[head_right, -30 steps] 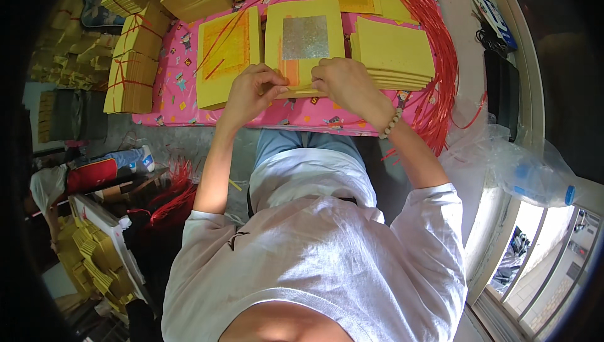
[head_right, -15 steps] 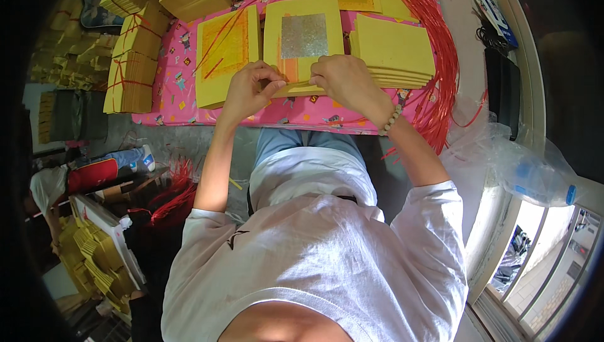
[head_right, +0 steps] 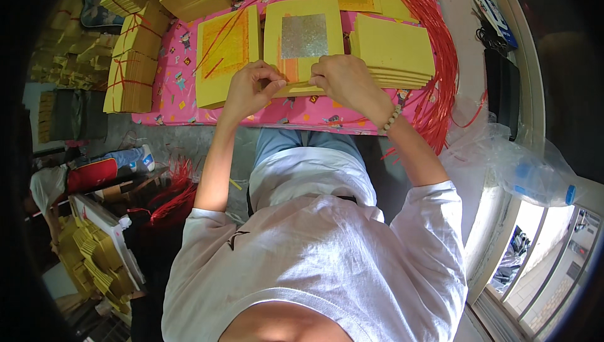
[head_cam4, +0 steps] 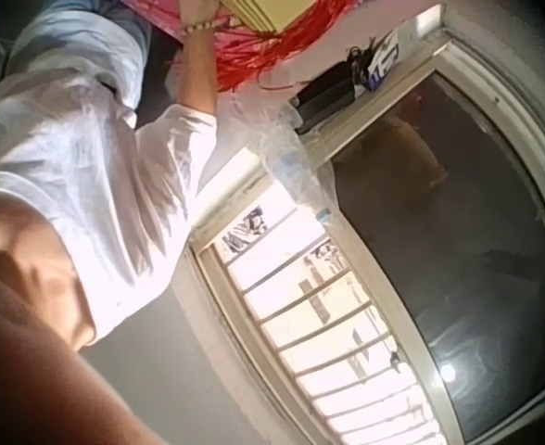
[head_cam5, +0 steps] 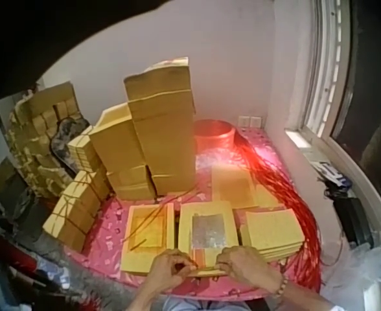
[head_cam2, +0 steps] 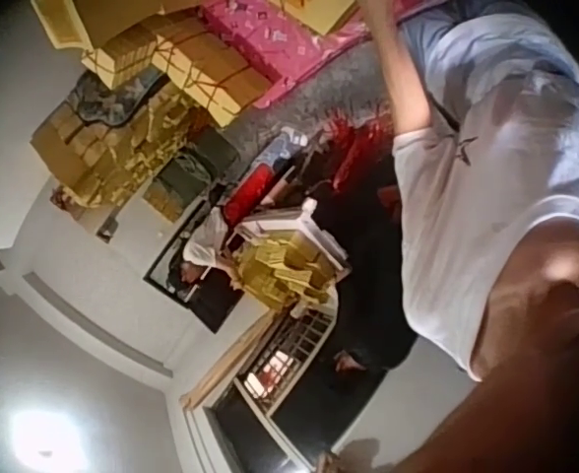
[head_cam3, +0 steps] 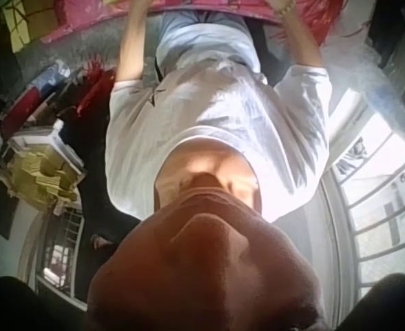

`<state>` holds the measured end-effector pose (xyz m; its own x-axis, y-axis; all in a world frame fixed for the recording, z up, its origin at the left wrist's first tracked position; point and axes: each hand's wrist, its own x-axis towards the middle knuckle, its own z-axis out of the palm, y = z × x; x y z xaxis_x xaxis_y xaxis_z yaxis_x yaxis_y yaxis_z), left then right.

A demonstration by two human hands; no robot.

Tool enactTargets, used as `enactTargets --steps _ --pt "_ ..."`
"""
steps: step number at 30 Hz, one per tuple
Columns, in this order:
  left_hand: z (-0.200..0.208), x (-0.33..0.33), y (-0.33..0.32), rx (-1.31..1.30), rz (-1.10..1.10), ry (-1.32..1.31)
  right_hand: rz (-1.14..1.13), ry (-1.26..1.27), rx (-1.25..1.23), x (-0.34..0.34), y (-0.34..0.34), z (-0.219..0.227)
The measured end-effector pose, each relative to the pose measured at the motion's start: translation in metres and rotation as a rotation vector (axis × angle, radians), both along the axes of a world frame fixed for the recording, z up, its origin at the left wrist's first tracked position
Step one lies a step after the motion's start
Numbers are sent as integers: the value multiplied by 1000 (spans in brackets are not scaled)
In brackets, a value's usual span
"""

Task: Folding and stacking individual sheets of yellow joss paper at a workspace.

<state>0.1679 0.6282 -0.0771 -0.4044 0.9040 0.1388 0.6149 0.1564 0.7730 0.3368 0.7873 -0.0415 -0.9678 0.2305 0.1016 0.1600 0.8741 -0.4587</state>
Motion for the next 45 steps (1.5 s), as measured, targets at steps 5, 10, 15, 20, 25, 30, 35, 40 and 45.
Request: enactTargets --steps 5,10,15,20,25,30,35,40,45 --pt "-1 0 -1 -21 6 -49 5 14 -1 0 0 -1" --pt "1 1 0 -16 12 -63 -5 7 5 0 0 -3" --pt "13 5 2 -31 -69 177 -23 54 58 2 -6 -4" --pt "27 25 18 -44 -91 397 -38 77 108 1 -10 4" --pt "18 25 28 40 -46 527 -71 355 116 -5 -14 13" --pt "21 8 19 361 182 380 -299 661 4 -5 -23 18" --pt "26 1 5 508 79 -272 -397 580 -627 -14 -18 -9" --pt "27 4 -3 508 -132 -653 -48 635 -734 -24 -9 -13" --pt "5 0 9 423 -222 -730 -50 539 -818 -24 -13 -25"
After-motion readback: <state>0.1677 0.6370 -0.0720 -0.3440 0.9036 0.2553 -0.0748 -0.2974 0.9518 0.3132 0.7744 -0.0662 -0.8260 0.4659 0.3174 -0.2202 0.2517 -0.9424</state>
